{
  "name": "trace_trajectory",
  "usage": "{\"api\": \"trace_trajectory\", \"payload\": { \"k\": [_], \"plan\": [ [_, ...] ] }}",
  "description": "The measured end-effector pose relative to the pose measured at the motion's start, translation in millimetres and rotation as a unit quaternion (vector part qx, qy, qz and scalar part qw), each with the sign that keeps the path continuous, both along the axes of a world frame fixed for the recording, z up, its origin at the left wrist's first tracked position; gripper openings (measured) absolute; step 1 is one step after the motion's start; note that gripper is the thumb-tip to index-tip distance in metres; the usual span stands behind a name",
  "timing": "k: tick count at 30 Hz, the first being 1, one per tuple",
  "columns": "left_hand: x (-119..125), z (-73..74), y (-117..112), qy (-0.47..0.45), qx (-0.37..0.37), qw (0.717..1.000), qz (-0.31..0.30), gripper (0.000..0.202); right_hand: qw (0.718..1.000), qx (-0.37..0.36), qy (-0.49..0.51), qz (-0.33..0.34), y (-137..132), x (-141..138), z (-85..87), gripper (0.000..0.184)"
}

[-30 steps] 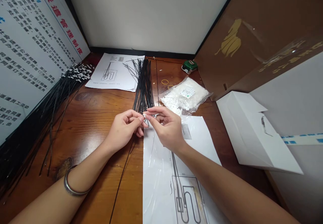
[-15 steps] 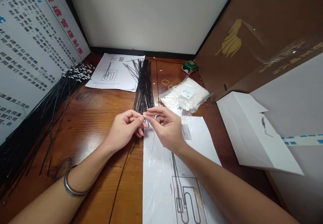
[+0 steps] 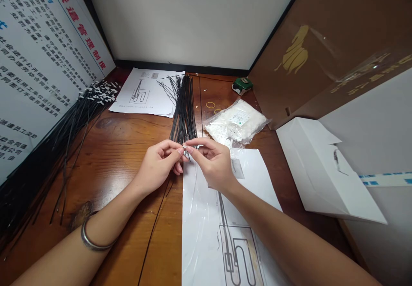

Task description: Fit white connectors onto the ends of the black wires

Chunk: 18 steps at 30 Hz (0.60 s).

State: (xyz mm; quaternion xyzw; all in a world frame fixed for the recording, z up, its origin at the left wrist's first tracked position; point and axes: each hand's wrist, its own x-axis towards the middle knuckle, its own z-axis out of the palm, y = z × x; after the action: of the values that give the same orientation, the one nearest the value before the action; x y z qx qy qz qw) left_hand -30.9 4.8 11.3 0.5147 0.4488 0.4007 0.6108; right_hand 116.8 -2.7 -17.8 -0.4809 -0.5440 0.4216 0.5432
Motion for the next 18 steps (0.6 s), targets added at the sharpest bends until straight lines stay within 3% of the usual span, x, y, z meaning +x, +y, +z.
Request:
{"api": "trace_trajectory", "payload": {
  "k": [8, 18],
  "plan": [
    [0.7, 0.1, -0.6, -0.003, 0.002, 1.000, 0.002, 0.024, 1.000, 0.022, -0.009, 0.007, 2.0, 1.1, -1.2, 0.007],
    [0.7, -3.3, 0.3, -0.012, -0.019, 1.000, 0.014, 0.029, 0.998, -0.042, 0.041, -0.003, 3.3, 0.5, 0.9, 0.011]
  ]
}}
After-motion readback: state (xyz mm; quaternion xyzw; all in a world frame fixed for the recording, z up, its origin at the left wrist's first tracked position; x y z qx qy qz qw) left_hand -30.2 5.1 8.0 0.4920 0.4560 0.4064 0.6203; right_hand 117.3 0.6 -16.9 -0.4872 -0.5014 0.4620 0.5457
